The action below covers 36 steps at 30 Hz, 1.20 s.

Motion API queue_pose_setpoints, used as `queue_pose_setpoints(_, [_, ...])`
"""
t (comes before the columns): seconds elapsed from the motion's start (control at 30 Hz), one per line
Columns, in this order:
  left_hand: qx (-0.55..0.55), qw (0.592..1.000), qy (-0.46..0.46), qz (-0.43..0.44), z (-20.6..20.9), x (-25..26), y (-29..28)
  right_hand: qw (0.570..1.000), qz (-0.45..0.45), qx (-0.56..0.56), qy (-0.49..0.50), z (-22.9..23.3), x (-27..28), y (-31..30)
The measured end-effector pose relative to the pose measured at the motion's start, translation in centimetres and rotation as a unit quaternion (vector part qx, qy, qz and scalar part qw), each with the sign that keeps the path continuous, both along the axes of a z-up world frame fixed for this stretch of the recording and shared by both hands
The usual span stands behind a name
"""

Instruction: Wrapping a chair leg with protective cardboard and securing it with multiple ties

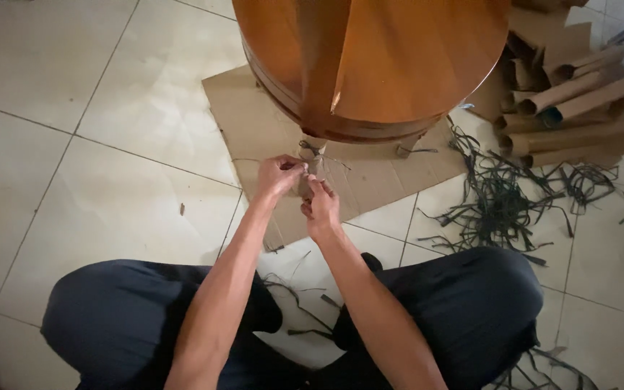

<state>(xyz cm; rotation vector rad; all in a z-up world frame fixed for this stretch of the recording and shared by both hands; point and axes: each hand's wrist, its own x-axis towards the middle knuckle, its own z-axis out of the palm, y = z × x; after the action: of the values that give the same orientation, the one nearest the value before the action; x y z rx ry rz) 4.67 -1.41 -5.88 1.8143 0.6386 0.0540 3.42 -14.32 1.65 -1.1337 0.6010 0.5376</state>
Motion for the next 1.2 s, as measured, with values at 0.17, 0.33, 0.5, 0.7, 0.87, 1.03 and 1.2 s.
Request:
queue_pose_setpoints(0.17, [-0.034, 0.999, -0.016, 0.004, 0.8, -0.1, -0.2, 1.0, 0.014, 0.01, -0.003, -1.3, 0.0, -0.3])
queue_pose_setpoints(0.33, [-0.102, 0.994, -0.014, 0.039, -3.8, 1.1, -0.1, 0.999, 0.005, 0.051, -0.001, -0.2, -0.4, 0.0])
queue_pose_setpoints(0.5, [-0.202, 0.975, 0.012, 0.092, -1.4, 0.3, -1.3, 0.996, 0.031, 0.087, 0.004, -0.3, -0.4, 0.1])
queue_pose_setpoints(0.7, [-0.313, 0.935, 0.084, 0.142, -0.9, 0.5, -2.2, 0.993, 0.012, 0.118, -0.011, -1.5, -0.4, 1.0])
queue_pose_setpoints(0.87, [-0.35, 0.925, 0.038, 0.142, -3.1, 0.5, -2.0, 0.995, 0.001, 0.099, -0.02, -3.7, 0.1, 1.4])
queue_pose_setpoints(1.03, [-0.285, 0.95, 0.022, 0.127, 0.4, -0.7, -2.1, 0.996, -0.046, 0.079, -0.025, -5.1, 0.9, 2.2])
queue_pose_setpoints(1.2, [-0.196, 0.972, 0.057, 0.115, -4.2, -0.2, -1.3, 0.998, -0.023, -0.009, -0.062, -7.4, 1.7, 1.8])
